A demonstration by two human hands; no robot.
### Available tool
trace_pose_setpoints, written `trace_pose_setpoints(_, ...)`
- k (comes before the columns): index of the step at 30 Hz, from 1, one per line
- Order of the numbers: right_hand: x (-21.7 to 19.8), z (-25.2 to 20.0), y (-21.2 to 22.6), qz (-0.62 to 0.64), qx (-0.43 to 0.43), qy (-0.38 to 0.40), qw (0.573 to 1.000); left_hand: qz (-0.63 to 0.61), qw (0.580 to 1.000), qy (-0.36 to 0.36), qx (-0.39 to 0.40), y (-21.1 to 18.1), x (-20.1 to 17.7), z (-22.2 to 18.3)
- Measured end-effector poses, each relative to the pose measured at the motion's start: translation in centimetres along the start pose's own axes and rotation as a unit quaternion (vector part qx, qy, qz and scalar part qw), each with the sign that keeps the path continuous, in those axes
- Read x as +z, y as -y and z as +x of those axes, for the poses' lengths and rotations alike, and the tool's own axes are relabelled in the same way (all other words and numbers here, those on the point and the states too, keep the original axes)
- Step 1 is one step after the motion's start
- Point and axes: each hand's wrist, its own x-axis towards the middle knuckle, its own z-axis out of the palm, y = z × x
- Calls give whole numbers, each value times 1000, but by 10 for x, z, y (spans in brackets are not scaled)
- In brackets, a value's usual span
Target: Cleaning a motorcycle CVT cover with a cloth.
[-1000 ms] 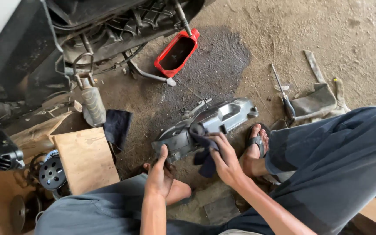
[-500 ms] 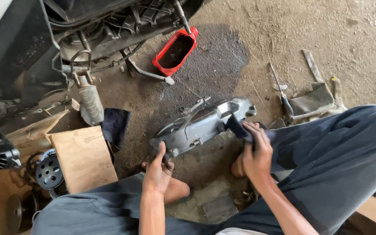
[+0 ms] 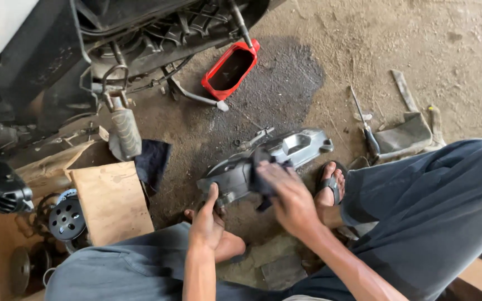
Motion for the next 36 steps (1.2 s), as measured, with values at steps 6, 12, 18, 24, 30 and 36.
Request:
trace_pose_setpoints(6, 14, -3, -19, 23, 76, -51, 996, -23, 999, -15, -36, 5, -5, 2)
trace_pose_setpoints(12, 15, 34, 45, 32, -63, 65, 995, -20, 1000, -5, -7, 15, -17, 3)
trace_pose_setpoints(18, -13, 37, -24, -34, 52, 46, 997, -6, 1000, 17, -15, 3, 5, -25)
trace_pose_setpoints(24, -18, 43, 33, 116, -41, 36, 992, 13, 999, -36, -28, -8, 29, -46)
trace_pose_setpoints(30, 7, 24, 33, 41, -89, 102, 990, 47, 998, 21, 32, 27, -21, -8)
trace_pose_setpoints(36, -7, -10, -74, 64, 206, -30, 976, 120, 992, 28, 30, 5, 9, -33)
